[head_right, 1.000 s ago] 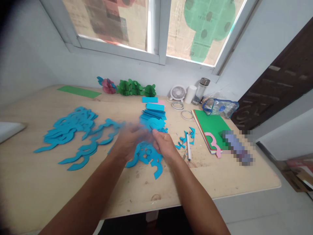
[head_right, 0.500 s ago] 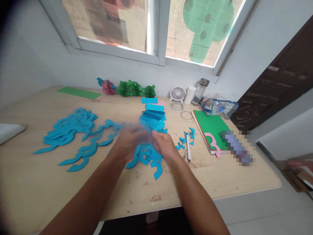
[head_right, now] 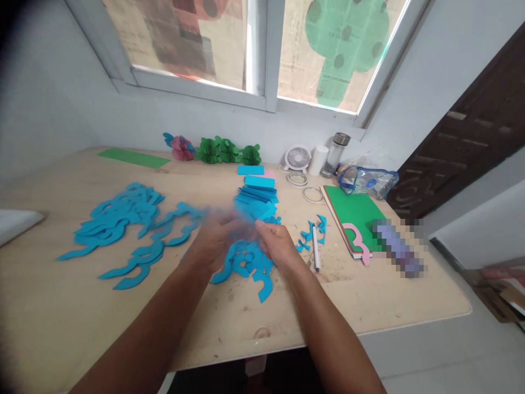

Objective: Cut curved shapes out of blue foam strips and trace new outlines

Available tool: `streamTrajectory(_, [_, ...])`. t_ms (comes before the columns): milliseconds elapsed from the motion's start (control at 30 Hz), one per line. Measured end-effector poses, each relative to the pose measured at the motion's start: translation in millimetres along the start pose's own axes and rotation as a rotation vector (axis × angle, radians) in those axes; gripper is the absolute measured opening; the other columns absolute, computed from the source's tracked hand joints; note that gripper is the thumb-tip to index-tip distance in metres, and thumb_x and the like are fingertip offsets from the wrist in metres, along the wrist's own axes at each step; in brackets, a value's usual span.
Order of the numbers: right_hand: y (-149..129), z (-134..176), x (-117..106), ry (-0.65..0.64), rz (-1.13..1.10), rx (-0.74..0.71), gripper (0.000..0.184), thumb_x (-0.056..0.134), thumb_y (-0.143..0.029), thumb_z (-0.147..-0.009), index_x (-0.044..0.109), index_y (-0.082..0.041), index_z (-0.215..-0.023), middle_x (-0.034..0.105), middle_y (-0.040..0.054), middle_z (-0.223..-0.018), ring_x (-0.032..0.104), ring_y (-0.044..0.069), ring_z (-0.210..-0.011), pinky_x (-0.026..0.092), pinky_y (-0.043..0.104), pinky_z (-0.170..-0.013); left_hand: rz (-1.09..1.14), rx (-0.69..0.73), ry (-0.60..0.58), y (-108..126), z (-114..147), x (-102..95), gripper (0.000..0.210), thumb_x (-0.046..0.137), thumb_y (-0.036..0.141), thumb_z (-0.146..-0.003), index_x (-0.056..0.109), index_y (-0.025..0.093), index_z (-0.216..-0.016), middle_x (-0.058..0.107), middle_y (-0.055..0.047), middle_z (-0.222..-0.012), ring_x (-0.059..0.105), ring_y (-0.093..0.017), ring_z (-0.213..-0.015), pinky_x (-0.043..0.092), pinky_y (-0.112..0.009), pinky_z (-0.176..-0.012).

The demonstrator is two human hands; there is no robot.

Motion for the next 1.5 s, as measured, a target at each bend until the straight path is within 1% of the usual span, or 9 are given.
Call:
streamTrajectory(300, [0, 0, -3, -0.01, 0.014, 0.004, 0.05, 0.055, -0.066, -0.076, 0.054, -0.018, -0.064, 0.033, -0.0092, -0.036, 0.021, 0.006, -0.034, 0.012, 0.024, -0.036, -0.049, 0.004, -0.015, 1, -1, 1.0, 0.014, 0.07, 0.026, -0.06, 0.06, 0.016, -0.059, 0.059, 0.0, -0.056, 0.053, -0.014, -0.057, 0.043, -0.028, -0.06])
streamTrajectory(400, [-2, 1, -1, -0.025, 0.03, 0.005, 0.051, 0.054, -0.066, -0.076, 0.056, -0.017, -0.063, 0.033, -0.009, -0.036, 0.021, 0.006, -0.034, 0.012, 0.024, -0.036, -0.069, 0.067, 0.035, 10, -1, -5.3, 0.015, 0.072, 0.027, -0.059, 0.062, 0.017, -0.061, 0.059, 0.001, -0.059, 0.051, -0.013, -0.058, 0.041, -0.026, -0.058])
streamTrajectory(500, [-4, 2, 1, -0.045, 0.057, 0.001, 0.051, 0.054, -0.065, -0.077, 0.057, -0.017, -0.062, 0.033, -0.0087, -0.035, 0.02, 0.006, -0.033, 0.012, 0.023, -0.036, -0.086, 0.095, 0.089, 16, 0, -11.4, 0.014, 0.071, 0.027, -0.058, 0.061, 0.017, -0.059, 0.054, 0.003, -0.057, 0.044, -0.011, -0.055, 0.036, -0.024, -0.053])
streamTrajectory(600, [-5, 2, 2, -0.052, 0.069, -0.002, 0.051, 0.054, -0.065, -0.077, 0.057, -0.017, -0.061, 0.032, -0.0085, -0.035, 0.021, 0.006, -0.034, 0.013, 0.023, -0.036, -0.108, 0.088, 0.097, 16, 0, -12.5, 0.015, 0.07, 0.027, -0.058, 0.059, 0.018, -0.055, 0.049, 0.004, -0.054, 0.038, -0.01, -0.052, 0.032, -0.023, -0.049])
streamTrajectory(767, [-5, 2, 1, -0.043, 0.076, -0.01, 0.051, 0.054, -0.065, -0.077, 0.058, -0.017, -0.061, 0.032, -0.0082, -0.036, 0.022, 0.006, -0.034, 0.013, 0.023, -0.037, -0.049, 0.064, 0.074, 11, -1, -12.2, 0.017, 0.071, 0.028, -0.058, 0.058, 0.017, -0.056, 0.049, 0.004, -0.054, 0.038, -0.009, -0.052, 0.03, -0.023, -0.049])
streamTrajectory(1100, [-6, 2, -1, -0.007, 0.081, -0.017, 0.052, 0.052, -0.067, -0.077, 0.057, -0.017, -0.065, 0.033, -0.0085, -0.037, 0.023, 0.007, -0.036, 0.015, 0.023, -0.037, 0.192, -0.009, 0.042, 1, -2, -3.9, 0.021, 0.077, 0.025, -0.055, 0.058, 0.017, -0.057, 0.051, 0.005, -0.056, 0.044, -0.009, -0.053, 0.039, -0.023, -0.054])
streamTrajectory(1333, [-7, 2, -3, 0.007, 0.064, -0.03, 0.052, 0.052, -0.068, -0.076, 0.055, -0.018, -0.064, 0.032, -0.0087, -0.037, 0.022, 0.007, -0.035, 0.014, 0.024, -0.037, 0.343, -0.185, 0.023, -18, 1, 1.9, 0.024, 0.081, 0.021, -0.053, 0.061, 0.018, -0.065, 0.059, 0.003, -0.065, 0.056, -0.012, -0.063, 0.047, -0.027, -0.062])
streamTrajectory(1400, [-8, 2, -2, -0.001, 0.063, -0.04, 0.052, 0.052, -0.068, -0.076, 0.055, -0.018, -0.064, 0.032, -0.0086, -0.037, 0.022, 0.007, -0.036, 0.014, 0.024, -0.037, 0.338, -0.18, 0.001, -17, 1, 4.1, 0.023, 0.081, 0.021, -0.053, 0.061, 0.017, -0.064, 0.059, 0.003, -0.063, 0.055, -0.011, -0.061, 0.046, -0.026, -0.061])
streamTrajectory(1500, [-9, 2, -2, -0.003, 0.055, -0.054, 0.052, 0.052, -0.068, -0.077, 0.055, -0.018, -0.064, 0.034, -0.0084, -0.037, 0.022, 0.007, -0.035, 0.014, 0.024, -0.038, 0.289, -0.115, -0.004, -12, 0, 4.1, 0.023, 0.081, 0.022, -0.053, 0.061, 0.016, -0.063, 0.059, 0.003, -0.061, 0.053, -0.01, -0.059, 0.044, -0.024, -0.06])
Point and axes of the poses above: each hand's wrist, its own z-axis away from the middle knuckle, its own x-axis out of the palm, y = z × x, the point moved 10 cm from there along -z, towards the middle knuckle
